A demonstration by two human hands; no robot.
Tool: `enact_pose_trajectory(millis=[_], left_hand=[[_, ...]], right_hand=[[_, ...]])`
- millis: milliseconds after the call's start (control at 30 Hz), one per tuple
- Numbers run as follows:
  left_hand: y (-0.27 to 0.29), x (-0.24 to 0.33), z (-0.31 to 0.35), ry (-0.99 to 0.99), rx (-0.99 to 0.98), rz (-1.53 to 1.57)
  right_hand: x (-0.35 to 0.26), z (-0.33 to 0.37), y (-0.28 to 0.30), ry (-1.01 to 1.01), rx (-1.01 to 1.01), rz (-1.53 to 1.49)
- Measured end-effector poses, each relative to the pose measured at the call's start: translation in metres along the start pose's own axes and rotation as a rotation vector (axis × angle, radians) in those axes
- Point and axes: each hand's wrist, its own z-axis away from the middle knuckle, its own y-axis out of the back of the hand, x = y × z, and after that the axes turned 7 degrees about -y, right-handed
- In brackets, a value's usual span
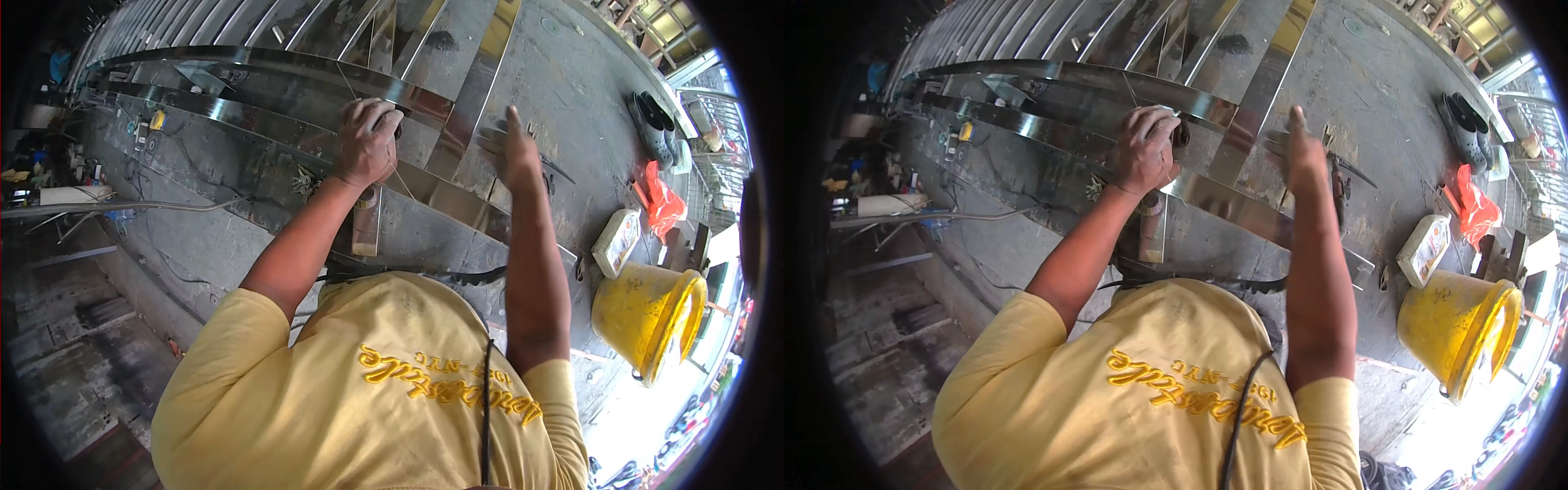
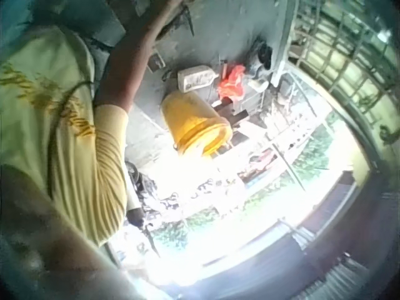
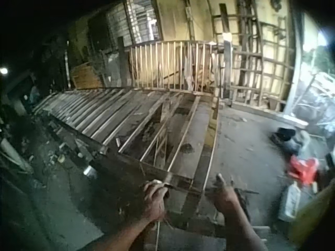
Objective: The person is TIG welding a series of parallel metal bars to a perpendicular frame, using a filler rod and a welding torch.
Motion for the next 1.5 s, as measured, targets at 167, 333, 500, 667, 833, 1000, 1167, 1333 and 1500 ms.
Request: enact_pose_trajectory(millis=[167, 333, 500, 667, 833, 1000, 1167, 1333, 1500], left_hand=[[-0.007, -0.002, 0.001, 0.002, 0.0, 0.057], [-0.002, -0.004, 0.004, 0.007, 0.049, 0.045], [-0.002, -0.002, 0.003, -0.005, 0.02, 0.028], [-0.003, 0.001, 0.004, 0.003, 0.016, 0.027], [-0.003, -0.005, 0.005, 0.004, -0.028, 0.004], [-0.007, 0.0, -0.003, -0.015, -0.059, 0.004], [-0.004, 0.0, -0.002, -0.013, -0.073, 0.007], [-0.004, 0.005, -0.005, -0.042, -0.078, 0.001], [-0.001, 0.003, -0.004, -0.025, -0.088, 0.021]], right_hand=[[0.017, -0.049, -0.026, -0.054, -0.268, -0.293], [0.016, -0.044, -0.038, -0.133, -0.36, -0.364], [0.018, -0.054, -0.036, -0.045, -0.332, -0.28], [0.021, -0.062, -0.03, -0.045, -0.332, -0.312], [0.018, -0.061, -0.033, -0.083, -0.397, -0.319], [0.015, -0.055, -0.023, -0.096, -0.399, -0.267], [0.021, -0.046, -0.036, -0.035, -0.371, -0.178], [0.033, -0.065, -0.042, 0.043, -0.273, -0.265], [0.034, -0.065, -0.041, 0.008, -0.348, -0.251]])
